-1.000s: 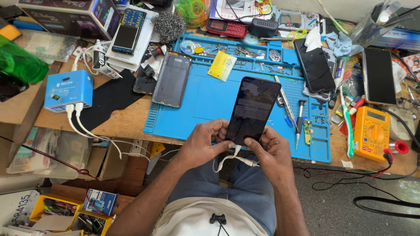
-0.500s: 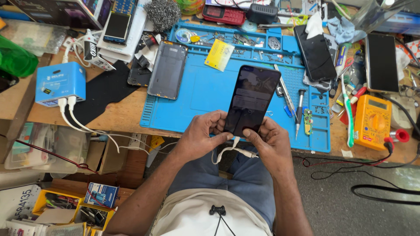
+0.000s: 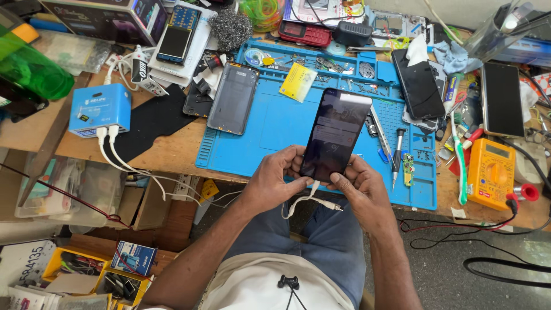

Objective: The person cleans a smartphone motherboard with a brush, then uses tweezers to connect internal components. They connect a charging cable to test the device, which displays a charging screen, before disconnecting it and placing the phone on the workbench.

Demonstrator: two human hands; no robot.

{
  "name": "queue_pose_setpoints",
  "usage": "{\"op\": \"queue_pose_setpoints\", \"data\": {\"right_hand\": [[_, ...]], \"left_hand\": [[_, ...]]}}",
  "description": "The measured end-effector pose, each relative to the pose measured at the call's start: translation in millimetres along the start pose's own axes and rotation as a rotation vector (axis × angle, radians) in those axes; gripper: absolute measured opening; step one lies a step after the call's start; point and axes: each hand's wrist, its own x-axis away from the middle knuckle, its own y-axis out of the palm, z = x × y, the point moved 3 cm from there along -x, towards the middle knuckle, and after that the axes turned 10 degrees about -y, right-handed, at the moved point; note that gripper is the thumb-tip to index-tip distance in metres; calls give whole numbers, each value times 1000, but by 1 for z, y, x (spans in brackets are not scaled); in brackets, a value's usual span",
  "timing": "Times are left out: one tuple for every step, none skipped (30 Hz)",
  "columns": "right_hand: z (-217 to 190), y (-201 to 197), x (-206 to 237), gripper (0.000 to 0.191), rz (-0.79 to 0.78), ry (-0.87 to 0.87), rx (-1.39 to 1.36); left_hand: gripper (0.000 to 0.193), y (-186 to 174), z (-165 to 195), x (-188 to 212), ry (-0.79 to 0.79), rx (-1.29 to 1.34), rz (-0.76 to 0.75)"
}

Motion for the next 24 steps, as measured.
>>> {"op": "queue_pose_setpoints", "data": {"right_hand": [[1,0,-1,39,-4,-3,-14],[1,1,-1,39,-8,-4,-29],[2,0,-1,39,-1,-3,-33],[3,0,-1,38,9,-3,-38],[4,0,-2,38,20,-4,-44],[4,0,-2,38,17,-12,-46],[5,0,-3,38,14,-20,-47],[5,0,-3,39,11,-28,-49],[6,0,-4,39,10,-33,-49],[6,0,-4,39,9,-37,-48],[6,1,-5,39,7,-41,-47],[6,1,-5,39,9,-54,-38],[5,1,-5,39,9,-67,-29],[5,2,-4,39,10,-79,-19],[4,3,-4,39,11,-94,-7],[3,3,-3,38,11,-108,5],[3,4,-3,38,13,-122,17],[3,4,-2,37,24,-107,30],[3,5,-2,37,37,-92,43],[3,5,-2,37,51,-78,57],[3,6,-3,37,53,-83,45],[3,6,-3,36,54,-88,33],[3,7,-3,36,55,-91,22],[4,7,-3,37,61,-85,31]], "left_hand": [[46,0,0,0,-2,-3,4],[48,0,-1,0,-7,-5,7],[48,1,0,1,19,0,17],[47,1,0,1,45,3,26],[47,1,0,1,73,5,33],[48,2,0,0,58,8,34],[49,2,-1,0,43,11,36],[50,2,-2,-1,29,14,38],[50,3,-3,-1,15,15,42],[50,3,-4,-1,1,17,46],[50,3,-5,-1,-14,19,52],[50,3,-6,-1,-15,27,53],[50,4,-6,-1,-17,36,55],[50,3,-7,-1,-19,45,58],[49,3,-8,-2,-22,58,46],[48,2,-8,-2,-24,72,36],[48,1,-8,-2,-27,85,24],[47,1,-8,-2,-16,94,18],[47,1,-7,-2,-5,103,11],[46,1,-6,-1,8,112,2],[47,1,-6,-1,18,99,7],[47,2,-5,-1,27,86,11],[47,2,-4,0,35,74,16],[47,3,-4,0,10,47,19]]}}
